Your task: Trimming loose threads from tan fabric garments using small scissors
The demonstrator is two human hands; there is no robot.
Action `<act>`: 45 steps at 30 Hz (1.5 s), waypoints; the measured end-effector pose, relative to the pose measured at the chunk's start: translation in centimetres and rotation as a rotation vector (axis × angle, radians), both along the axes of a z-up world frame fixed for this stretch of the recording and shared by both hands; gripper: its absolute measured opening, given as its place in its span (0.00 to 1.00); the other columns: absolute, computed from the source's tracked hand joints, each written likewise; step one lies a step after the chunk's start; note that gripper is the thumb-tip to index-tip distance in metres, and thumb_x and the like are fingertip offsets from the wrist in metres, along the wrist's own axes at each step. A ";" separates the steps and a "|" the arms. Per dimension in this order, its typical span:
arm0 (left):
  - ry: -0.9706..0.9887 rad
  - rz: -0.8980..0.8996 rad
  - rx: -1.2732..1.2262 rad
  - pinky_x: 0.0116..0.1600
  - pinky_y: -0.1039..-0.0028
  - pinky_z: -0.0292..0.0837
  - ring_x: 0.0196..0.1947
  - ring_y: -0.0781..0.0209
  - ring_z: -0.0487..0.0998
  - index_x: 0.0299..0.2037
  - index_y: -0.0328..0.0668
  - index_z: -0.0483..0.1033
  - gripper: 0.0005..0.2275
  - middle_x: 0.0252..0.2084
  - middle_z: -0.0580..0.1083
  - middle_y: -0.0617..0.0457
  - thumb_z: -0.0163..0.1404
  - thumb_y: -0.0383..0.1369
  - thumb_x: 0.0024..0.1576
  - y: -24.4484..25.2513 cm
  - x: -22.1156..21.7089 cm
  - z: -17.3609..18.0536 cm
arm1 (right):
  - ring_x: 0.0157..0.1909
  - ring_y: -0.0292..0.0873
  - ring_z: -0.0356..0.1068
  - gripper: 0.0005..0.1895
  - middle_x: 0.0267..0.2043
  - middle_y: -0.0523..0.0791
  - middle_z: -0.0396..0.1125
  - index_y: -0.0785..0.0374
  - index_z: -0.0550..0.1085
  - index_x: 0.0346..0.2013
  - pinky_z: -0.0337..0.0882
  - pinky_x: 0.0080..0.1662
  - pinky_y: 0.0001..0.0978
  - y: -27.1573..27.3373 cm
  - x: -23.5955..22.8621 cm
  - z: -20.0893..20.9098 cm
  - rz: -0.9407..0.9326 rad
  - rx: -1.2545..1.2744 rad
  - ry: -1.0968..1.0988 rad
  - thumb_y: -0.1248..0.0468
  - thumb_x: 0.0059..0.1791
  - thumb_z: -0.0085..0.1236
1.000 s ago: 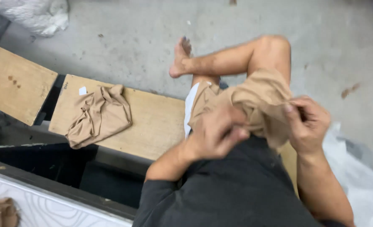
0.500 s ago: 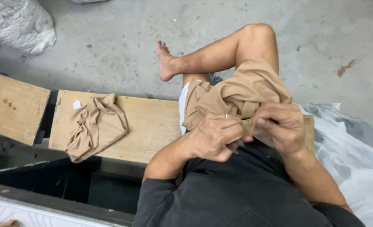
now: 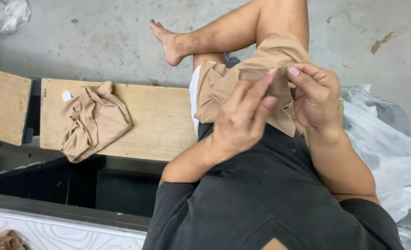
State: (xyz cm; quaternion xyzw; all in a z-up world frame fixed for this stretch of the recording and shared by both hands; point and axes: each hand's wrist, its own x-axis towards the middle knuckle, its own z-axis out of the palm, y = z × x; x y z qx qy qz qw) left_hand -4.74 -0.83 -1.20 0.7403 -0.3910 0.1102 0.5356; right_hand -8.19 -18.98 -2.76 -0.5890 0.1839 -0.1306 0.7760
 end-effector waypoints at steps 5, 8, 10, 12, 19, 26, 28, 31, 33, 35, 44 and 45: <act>-0.001 0.061 0.050 0.48 0.71 0.83 0.46 0.60 0.78 0.73 0.44 0.58 0.19 0.52 0.73 0.49 0.46 0.33 0.74 -1.2 -1.0 -1.6 | 0.35 0.36 0.71 0.07 0.32 0.43 0.71 0.68 0.78 0.39 0.72 0.40 0.20 0.4 -0.8 0.7 -0.036 0.043 0.015 0.66 0.54 0.56; -0.005 0.087 0.076 0.45 0.71 0.84 0.46 0.61 0.79 0.75 0.48 0.56 0.22 0.52 0.72 0.52 0.49 0.34 0.74 -1.5 -1.2 -2.1 | 0.36 0.39 0.74 0.07 0.34 0.46 0.73 0.69 0.78 0.42 0.76 0.42 0.23 0.2 -1.4 0.3 -0.060 0.077 0.005 0.68 0.53 0.56; -0.003 0.087 0.085 0.46 0.70 0.84 0.47 0.61 0.79 0.76 0.48 0.55 0.22 0.52 0.71 0.52 0.49 0.34 0.74 -1.6 -1.1 -2.1 | 0.34 0.40 0.74 0.07 0.33 0.46 0.73 0.70 0.78 0.43 0.77 0.39 0.24 0.0 -1.6 0.0 -0.068 0.105 0.007 0.69 0.53 0.56; -0.018 0.083 0.087 0.49 0.70 0.84 0.47 0.60 0.80 0.75 0.47 0.56 0.22 0.52 0.72 0.51 0.49 0.34 0.74 -1.6 -1.2 -2.1 | 0.31 0.37 0.70 0.08 0.30 0.44 0.71 0.69 0.78 0.42 0.72 0.38 0.21 -0.2 -1.8 -0.3 -0.101 0.090 0.022 0.68 0.51 0.58; -0.013 0.054 0.094 0.53 0.70 0.86 0.48 0.59 0.80 0.77 0.47 0.53 0.23 0.53 0.71 0.50 0.49 0.34 0.75 -1.4 -1.5 -2.1 | 0.29 0.37 0.68 0.07 0.28 0.43 0.69 0.68 0.79 0.41 0.71 0.36 0.22 0.1 -2.4 -0.6 -0.137 0.072 0.015 0.68 0.50 0.60; 0.016 0.060 0.086 0.52 0.71 0.85 0.47 0.59 0.81 0.76 0.46 0.54 0.22 0.52 0.71 0.50 0.48 0.33 0.75 -1.5 -1.5 -1.8 | 0.30 0.38 0.69 0.08 0.30 0.46 0.70 0.72 0.77 0.45 0.73 0.36 0.23 0.2 -2.6 -1.4 -0.086 -0.140 -0.048 0.69 0.55 0.55; 0.012 0.057 0.068 0.54 0.71 0.86 0.48 0.59 0.80 0.76 0.44 0.53 0.22 0.52 0.71 0.49 0.48 0.32 0.75 -1.6 -1.4 -1.7 | 0.29 0.40 0.70 0.08 0.29 0.47 0.70 0.73 0.77 0.45 0.75 0.35 0.24 0.3 -2.4 -1.2 -0.073 -0.171 -0.061 0.70 0.56 0.54; 0.035 0.055 0.057 0.52 0.71 0.85 0.47 0.59 0.78 0.75 0.42 0.56 0.20 0.51 0.70 0.49 0.46 0.32 0.75 -1.8 -1.3 -1.8 | 0.28 0.34 0.58 0.07 0.25 0.40 0.60 0.71 0.76 0.40 0.63 0.34 0.23 0.4 -2.3 -1.4 -0.109 -0.173 -0.045 0.68 0.55 0.55; 0.017 0.066 0.047 0.50 0.71 0.85 0.46 0.59 0.78 0.75 0.42 0.55 0.21 0.50 0.70 0.49 0.47 0.33 0.75 -1.9 -1.3 -2.0 | 0.28 0.34 0.60 0.07 0.25 0.40 0.61 0.73 0.77 0.41 0.65 0.33 0.22 0.4 -2.3 -1.5 -0.103 -0.178 -0.055 0.68 0.55 0.55; 0.014 0.056 0.054 0.51 0.72 0.85 0.47 0.60 0.78 0.75 0.43 0.54 0.22 0.51 0.70 0.49 0.48 0.33 0.75 -1.6 -1.4 -1.9 | 0.28 0.34 0.60 0.08 0.26 0.40 0.62 0.72 0.77 0.42 0.64 0.33 0.22 0.5 -2.4 -1.5 -0.120 -0.156 -0.056 0.68 0.55 0.55; 0.037 0.055 0.075 0.52 0.71 0.85 0.49 0.60 0.80 0.77 0.49 0.52 0.23 0.54 0.70 0.50 0.49 0.33 0.76 -1.4 -1.7 -2.4 | 0.26 0.36 0.63 0.09 0.25 0.43 0.63 0.72 0.75 0.38 0.68 0.34 0.23 1.2 -2.5 -1.0 -0.112 -0.239 -0.093 0.67 0.58 0.54; 0.038 0.047 0.078 0.53 0.71 0.85 0.49 0.60 0.80 0.78 0.50 0.51 0.24 0.54 0.70 0.50 0.48 0.33 0.76 -1.4 -1.7 -2.4 | 0.26 0.37 0.64 0.10 0.24 0.44 0.64 0.73 0.74 0.37 0.69 0.34 0.24 1.3 -2.5 -0.9 -0.102 -0.286 -0.114 0.67 0.59 0.53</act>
